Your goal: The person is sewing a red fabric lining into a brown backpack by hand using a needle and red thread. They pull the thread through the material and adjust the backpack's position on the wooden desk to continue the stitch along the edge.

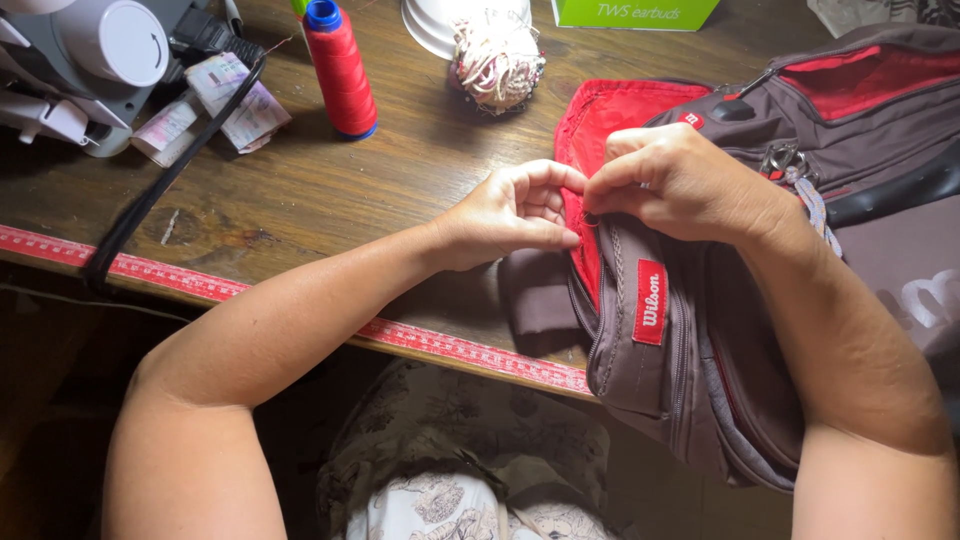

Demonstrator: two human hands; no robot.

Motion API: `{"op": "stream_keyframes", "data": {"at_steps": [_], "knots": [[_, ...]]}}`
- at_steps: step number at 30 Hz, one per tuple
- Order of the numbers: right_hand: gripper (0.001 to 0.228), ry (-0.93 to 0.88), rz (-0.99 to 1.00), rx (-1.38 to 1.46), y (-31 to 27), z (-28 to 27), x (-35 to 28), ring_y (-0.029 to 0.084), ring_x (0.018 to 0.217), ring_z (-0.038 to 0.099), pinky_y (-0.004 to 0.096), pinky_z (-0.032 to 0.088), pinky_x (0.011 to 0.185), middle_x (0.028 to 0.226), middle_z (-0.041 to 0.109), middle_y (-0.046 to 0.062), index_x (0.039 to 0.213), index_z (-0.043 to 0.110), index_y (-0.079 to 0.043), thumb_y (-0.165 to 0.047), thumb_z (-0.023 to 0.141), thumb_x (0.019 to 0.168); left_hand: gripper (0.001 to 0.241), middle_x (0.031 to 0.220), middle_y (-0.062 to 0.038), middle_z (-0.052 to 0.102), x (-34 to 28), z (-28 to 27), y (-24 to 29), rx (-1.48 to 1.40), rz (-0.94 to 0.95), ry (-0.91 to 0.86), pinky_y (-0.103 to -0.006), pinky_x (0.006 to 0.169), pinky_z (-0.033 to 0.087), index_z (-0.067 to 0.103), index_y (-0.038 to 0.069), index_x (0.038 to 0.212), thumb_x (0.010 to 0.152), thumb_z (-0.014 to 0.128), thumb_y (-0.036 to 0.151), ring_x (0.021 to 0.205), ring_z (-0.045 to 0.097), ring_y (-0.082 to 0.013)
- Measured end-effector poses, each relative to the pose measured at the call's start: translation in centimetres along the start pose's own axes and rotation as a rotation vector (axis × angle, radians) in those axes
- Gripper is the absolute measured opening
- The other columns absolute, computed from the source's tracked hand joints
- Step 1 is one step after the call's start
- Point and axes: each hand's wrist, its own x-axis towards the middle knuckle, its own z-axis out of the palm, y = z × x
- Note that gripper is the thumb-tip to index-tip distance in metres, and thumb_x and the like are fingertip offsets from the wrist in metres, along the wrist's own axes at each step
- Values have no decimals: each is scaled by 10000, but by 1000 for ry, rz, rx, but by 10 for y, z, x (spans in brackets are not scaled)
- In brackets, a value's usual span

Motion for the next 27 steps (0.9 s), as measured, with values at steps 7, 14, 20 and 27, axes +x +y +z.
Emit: {"op": "stream_keyframes", "data": {"at_steps": [7, 14, 20, 27], "knots": [[71, 4, 6, 127, 15, 9, 1, 167, 650, 594, 305, 495, 649, 669, 533, 11, 843, 772, -147, -155, 832, 880, 561, 913, -86, 676, 1, -3, -4, -31, 9, -18, -259, 765, 661, 621, 9, 1300, 793, 850, -63, 861, 733, -116], [71, -5, 25, 202, 12, 10, 4, 149, 684, 645, 302, 512, 680, 694, 619, 17, 843, 788, -155, -139, 856, 838, 578, 923, -92, 689, 2, -5, -8, -34, 19, -30, -279, 783, 658, 616, 12, 1319, 797, 848, -70, 876, 741, -126], [97, 45, 143, 152, -3, 6, 2, 111, 724, 703, 297, 540, 689, 709, 708, -17, 856, 808, -178, -155, 885, 802, 570, 931, -101, 697, 0, -1, -2, -28, 22, -29, -283, 801, 657, 618, 12, 1328, 808, 836, -75, 884, 734, -122], [74, 9, 108, -94, -9, 9, -2, 292, 866, 740, 407, 573, 767, 833, 745, 22, 884, 794, -200, -141, 817, 845, 571, 921, -112, 701, 1, -5, -6, -44, 41, -20, -299, 789, 664, 621, 7, 1325, 804, 835, -88, 865, 741, -135]]}}
